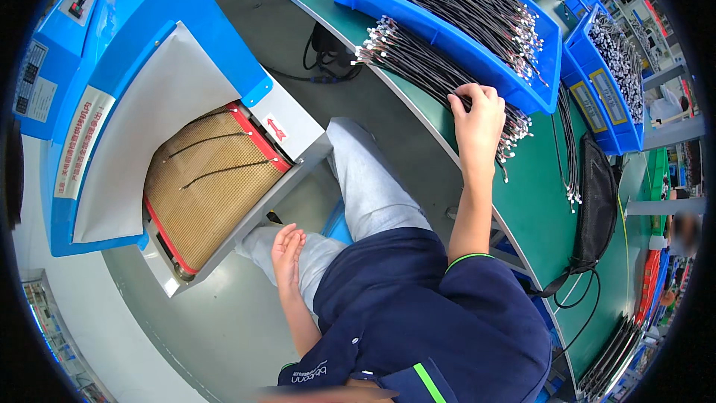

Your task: The person picks up a cable from a blue tray, slides a sleeve along its length, and places it onto the mesh belt of a machine.

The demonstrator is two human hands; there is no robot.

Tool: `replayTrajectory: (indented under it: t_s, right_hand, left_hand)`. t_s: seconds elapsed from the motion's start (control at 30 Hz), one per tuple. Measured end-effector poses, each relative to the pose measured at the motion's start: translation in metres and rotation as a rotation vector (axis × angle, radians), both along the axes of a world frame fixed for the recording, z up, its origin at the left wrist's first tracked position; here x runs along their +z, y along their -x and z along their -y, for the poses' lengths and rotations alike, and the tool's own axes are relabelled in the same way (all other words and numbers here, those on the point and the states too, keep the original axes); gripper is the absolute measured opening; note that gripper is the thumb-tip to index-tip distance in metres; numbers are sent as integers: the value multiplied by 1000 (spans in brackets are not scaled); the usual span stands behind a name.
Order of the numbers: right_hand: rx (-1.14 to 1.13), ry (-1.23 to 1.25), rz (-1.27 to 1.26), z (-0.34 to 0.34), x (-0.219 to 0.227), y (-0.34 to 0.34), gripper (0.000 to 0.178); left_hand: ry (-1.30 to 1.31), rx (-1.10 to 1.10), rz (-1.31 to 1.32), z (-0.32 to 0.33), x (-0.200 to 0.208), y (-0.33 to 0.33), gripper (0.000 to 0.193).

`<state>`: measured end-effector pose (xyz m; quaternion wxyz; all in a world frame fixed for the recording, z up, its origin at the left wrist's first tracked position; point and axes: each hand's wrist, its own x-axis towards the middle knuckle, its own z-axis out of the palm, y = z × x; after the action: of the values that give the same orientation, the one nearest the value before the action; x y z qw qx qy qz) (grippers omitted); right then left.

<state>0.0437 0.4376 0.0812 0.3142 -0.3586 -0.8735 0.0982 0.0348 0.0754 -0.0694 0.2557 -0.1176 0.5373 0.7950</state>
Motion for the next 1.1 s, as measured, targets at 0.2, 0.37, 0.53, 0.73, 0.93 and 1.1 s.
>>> replayTrajectory:
  t_s: [0.2, 0.37, 0.53, 0.73, 0.93, 1.1]
  right_hand:
    - [75, 79, -222, -7, 7, 0, 10]
    - [113, 57, -353, -2, 24, -1, 9]
    - [300, -42, -374, 2, 24, -4, 9]
    - [864, 154, 1, 63, 4, 2, 12]
    - [1123, 238, 67, 95, -12, 12, 11]
    - [1123, 74, 326, 70, -5, 15, 15]
  left_hand:
    - [21, -20, -15, 4, 0, 0, 27]
    - [74, -28, -48, 7, 1, 2, 27]
    - [149, 18, -120, 3, 11, 5, 26]
    - [867, 222, -841, -24, 59, 18, 31]
    - [1106, -99, -904, -11, 68, 31, 23]
    - [1013, -301, -742, 26, 63, 25, 15]
